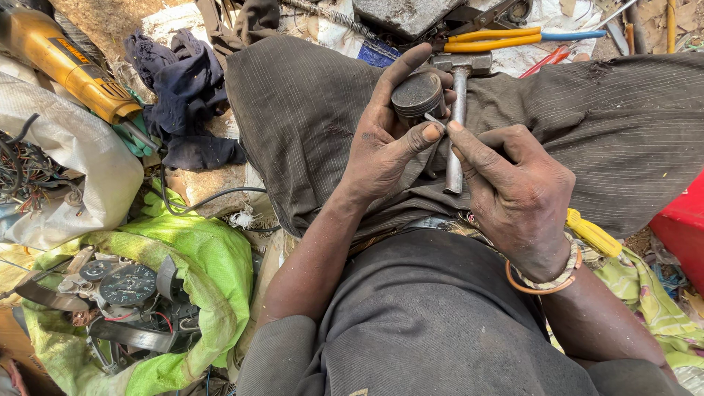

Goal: The person sits on the ground and uses a hammer and metal rod to strike a circular metal component resting on a concrete block. They repeatedly reposition the part and strike it to separate or adjust internal pieces.

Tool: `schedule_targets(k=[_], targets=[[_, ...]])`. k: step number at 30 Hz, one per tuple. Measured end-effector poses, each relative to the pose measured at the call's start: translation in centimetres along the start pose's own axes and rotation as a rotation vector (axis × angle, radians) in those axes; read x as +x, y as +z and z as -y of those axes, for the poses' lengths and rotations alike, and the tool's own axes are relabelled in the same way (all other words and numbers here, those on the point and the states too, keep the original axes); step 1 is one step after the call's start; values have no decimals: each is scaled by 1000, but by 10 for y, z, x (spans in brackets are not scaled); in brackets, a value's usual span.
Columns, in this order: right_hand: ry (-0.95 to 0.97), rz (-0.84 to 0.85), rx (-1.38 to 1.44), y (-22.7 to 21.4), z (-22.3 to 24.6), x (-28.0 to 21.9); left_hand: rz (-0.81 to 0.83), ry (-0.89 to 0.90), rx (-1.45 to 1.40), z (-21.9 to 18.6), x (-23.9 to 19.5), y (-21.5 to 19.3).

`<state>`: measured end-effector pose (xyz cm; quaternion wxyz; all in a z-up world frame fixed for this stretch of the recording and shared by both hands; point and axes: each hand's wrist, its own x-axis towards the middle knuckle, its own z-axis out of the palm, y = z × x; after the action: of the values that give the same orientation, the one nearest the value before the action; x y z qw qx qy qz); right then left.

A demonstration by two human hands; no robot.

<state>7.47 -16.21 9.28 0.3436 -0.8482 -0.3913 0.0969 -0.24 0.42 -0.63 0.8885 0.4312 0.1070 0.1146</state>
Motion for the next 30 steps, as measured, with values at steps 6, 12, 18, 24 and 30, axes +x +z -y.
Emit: schedule_targets(k=[6, 12, 18, 24, 30], targets=[[0, 14, -26, -3, 4, 2, 11, 11, -6, 2, 0, -4], [-10, 8, -35, -3, 7, 2, 46, 33, 58, 0, -1, -8], [-15, 46, -35, -4, 8, 2, 37, 41, 73, 0, -4, -8], [-127, -7, -182, -10, 20, 5, -14, 9, -14, -6, -6, 3], [-211, -20, -286, -16, 20, 4, 19, 63, -71, -11, -6, 11]])
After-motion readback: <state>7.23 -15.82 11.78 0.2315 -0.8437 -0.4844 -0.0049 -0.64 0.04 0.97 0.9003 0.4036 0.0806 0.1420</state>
